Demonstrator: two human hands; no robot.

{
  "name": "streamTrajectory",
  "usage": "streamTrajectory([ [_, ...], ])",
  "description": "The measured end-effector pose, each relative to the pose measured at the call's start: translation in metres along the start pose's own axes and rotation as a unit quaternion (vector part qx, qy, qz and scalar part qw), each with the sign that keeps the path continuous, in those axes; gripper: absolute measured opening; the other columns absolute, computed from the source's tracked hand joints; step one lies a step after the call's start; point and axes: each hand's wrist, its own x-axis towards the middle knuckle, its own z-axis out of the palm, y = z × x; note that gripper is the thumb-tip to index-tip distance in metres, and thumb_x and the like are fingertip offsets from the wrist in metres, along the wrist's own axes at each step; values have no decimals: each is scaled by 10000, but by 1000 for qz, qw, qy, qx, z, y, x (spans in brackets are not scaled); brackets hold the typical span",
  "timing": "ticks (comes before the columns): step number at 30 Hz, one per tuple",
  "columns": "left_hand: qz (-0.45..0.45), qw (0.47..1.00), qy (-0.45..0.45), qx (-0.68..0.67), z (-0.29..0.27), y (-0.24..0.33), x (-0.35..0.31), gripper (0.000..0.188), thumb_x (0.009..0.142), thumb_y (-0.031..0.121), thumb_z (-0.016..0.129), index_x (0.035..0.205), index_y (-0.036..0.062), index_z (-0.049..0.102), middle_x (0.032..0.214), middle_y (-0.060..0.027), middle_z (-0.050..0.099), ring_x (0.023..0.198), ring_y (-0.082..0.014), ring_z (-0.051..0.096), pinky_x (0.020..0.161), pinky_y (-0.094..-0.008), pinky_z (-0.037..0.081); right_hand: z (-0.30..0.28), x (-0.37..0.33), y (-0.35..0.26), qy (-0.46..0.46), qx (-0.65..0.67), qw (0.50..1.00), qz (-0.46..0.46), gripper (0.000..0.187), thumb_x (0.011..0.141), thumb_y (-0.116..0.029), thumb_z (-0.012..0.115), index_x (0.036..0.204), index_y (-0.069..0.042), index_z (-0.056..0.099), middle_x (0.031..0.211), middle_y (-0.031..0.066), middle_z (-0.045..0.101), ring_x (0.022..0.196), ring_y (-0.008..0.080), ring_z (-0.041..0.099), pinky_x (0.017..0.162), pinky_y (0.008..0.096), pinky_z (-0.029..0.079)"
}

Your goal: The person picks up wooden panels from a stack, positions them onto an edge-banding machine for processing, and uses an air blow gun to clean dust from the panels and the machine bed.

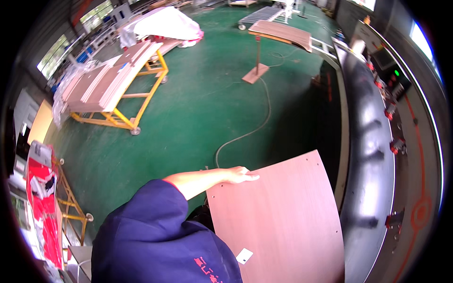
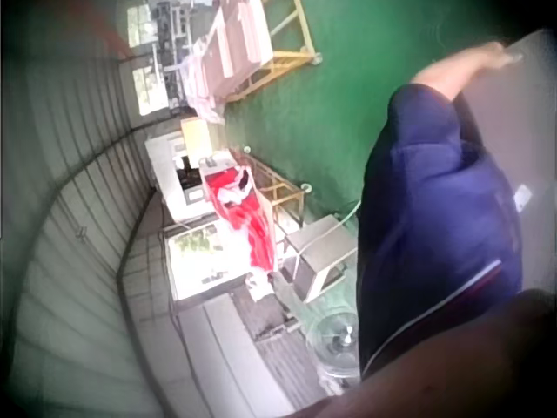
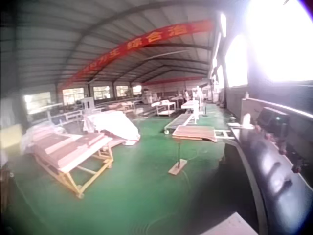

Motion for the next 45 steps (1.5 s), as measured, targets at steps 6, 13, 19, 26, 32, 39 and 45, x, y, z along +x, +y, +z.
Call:
streamTrajectory([
  [6, 33, 975, 172, -137, -93, -113, -106, 764, 886, 607, 467, 1249, -65, 504, 1300, -206, 503, 1262, -259, 416, 1038, -365, 320, 126, -1, -36, -90, -36, 993, -65, 784, 805, -601, 481, 1349, -42, 399, 1291, 185, 467, 1161, 328, 450, 934, 489, 404],
  [13, 151, 823, 456, -302, -163, -209, -259, 561, 918, 489, 510, 1088, -41, 582, 1086, -66, 592, 1047, -180, 516, 952, -318, 371, 289, -28, -69, -206, -77, 966, -133, 790, 794, -598, 486, 1354, -48, 393, 1303, 196, 448, 1167, 367, 433, 932, 523, 396],
  [19, 152, 694, 566, -418, -151, -303, -347, 331, 936, 356, 521, 926, 33, 593, 859, 49, 537, 818, -72, 469, 820, -259, 401, 409, -49, -97, -304, -100, 931, -174, 795, 786, -595, 491, 1359, -54, 388, 1312, 205, 432, 1172, 400, 419, 930, 553, 389],
  [26, 78, 529, 687, -493, -138, -319, -381, 479, 917, 370, 536, 1092, -73, 587, 939, -75, 639, 869, -138, 596, 777, -256, 448, 608, 45, -69, -370, -142, 908, -135, 511, 838, -563, 496, 520, -169, 431, 405, -30, 335, 327, 142, 269, 342, 289, 199],
  [32, 13, 484, 737, -471, -179, -368, -359, 536, 920, 386, 526, 1159, -93, 543, 1063, -119, 627, 976, -200, 590, 889, -302, 433, 760, -1, -72, -605, -141, 783, -36, 741, 857, -546, 471, 1354, -3, 393, 1347, 162, 437, 1222, 297, 412, 1032, 386, 302],
  [39, -38, 508, 751, -421, -353, -357, -307, 554, 918, 414, 521, 1147, -90, 555, 1089, -112, 612, 1017, -188, 562, 910, -304, 416, 932, 6, -82, -606, -113, 787, -19, 671, 881, -508, 462, 1323, -5, 420, 1311, 133, 463, 1207, 264, 412, 1034, 379, 288],
  [45, -30, 568, 723, -391, -503, -377, -253, 539, 935, 402, 498, 1177, -78, 544, 1108, -106, 602, 1049, -179, 537, 941, -296, 381, 1038, 5, -123, -534, -149, 832, -28, 761, 860, -564, 468, 1357, 6, 391, 1361, 183, 435, 1246, 309, 402, 1054, 403, 283],
])
